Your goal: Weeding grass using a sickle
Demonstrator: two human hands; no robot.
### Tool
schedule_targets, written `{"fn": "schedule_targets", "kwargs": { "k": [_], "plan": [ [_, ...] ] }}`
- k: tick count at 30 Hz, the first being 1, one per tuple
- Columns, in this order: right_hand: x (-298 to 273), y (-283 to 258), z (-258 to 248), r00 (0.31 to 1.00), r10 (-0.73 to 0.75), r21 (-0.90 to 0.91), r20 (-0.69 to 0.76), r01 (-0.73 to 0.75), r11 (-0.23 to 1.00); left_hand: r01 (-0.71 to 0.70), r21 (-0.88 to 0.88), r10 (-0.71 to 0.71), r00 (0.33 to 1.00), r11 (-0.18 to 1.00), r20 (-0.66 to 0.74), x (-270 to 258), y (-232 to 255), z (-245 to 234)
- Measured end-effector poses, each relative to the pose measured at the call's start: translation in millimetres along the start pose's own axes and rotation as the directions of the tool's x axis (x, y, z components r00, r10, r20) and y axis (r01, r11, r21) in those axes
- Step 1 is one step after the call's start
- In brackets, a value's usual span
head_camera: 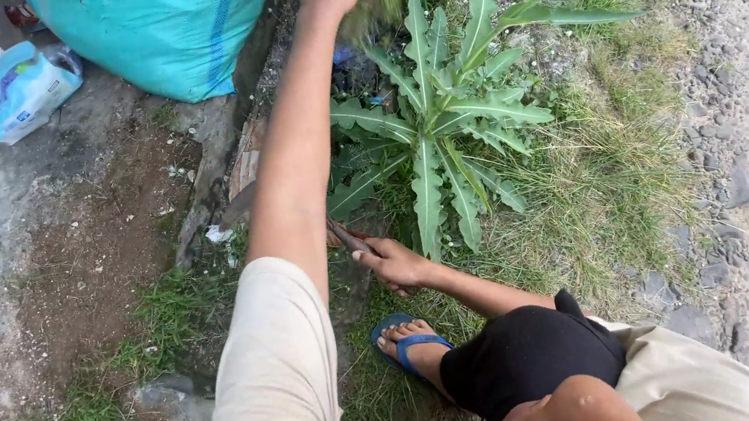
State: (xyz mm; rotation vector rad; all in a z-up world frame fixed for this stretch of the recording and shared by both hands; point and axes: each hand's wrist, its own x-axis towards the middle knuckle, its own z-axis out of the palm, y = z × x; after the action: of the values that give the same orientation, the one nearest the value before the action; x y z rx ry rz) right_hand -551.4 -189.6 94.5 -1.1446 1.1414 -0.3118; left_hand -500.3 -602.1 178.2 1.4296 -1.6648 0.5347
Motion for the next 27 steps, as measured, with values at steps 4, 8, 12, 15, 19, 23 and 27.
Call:
{"fn": "schedule_targets", "kwargs": {
  "k": [4,8,12,15,19,23,27],
  "plan": [
    [3.8,18.0,-0.8,0.997,0.065,0.127,-0.052,-0.058,0.99,-0.179,-0.344,0.113,0.972,0.922,-0.205,-44.2,-47.4,-75.0],
    [16.1,33.3,-2.6,0.994,-0.067,0.129,-0.089,0.078,0.989,0.433,-0.522,-0.222,0.881,0.735,0.417,-90.5,-139.6,-215.4],
    [59.6,34.9,18.7,0.981,-0.156,0.079,0.116,0.148,0.986,0.539,-0.219,-0.543,0.838,0.814,0.043,-222.9,-302.1,-321.6],
    [83.4,21.2,55.0,0.969,-0.068,0.171,0.236,0.028,0.985,0.781,-0.287,-0.822,0.568,0.555,-0.046,-328.0,-344.7,-417.1],
    [111.5,7.2,95.6,0.963,-0.013,0.206,0.27,-0.045,0.978,0.619,0.119,-0.615,0.785,0.776,-0.075,-413.3,-311.4,-466.6],
    [133.7,5.6,112.1,0.978,-0.049,0.27,0.204,-0.008,0.963,0.339,0.305,-0.454,0.722,0.89,0.523,-401.1,-267.5,-449.4],
    [138.3,-0.8,112.2,0.989,-0.042,0.308,0.145,-0.005,0.951,0.072,0.511,-0.489,0.432,0.856,0.758,-340.3,-246.2,-443.2]
  ]
}}
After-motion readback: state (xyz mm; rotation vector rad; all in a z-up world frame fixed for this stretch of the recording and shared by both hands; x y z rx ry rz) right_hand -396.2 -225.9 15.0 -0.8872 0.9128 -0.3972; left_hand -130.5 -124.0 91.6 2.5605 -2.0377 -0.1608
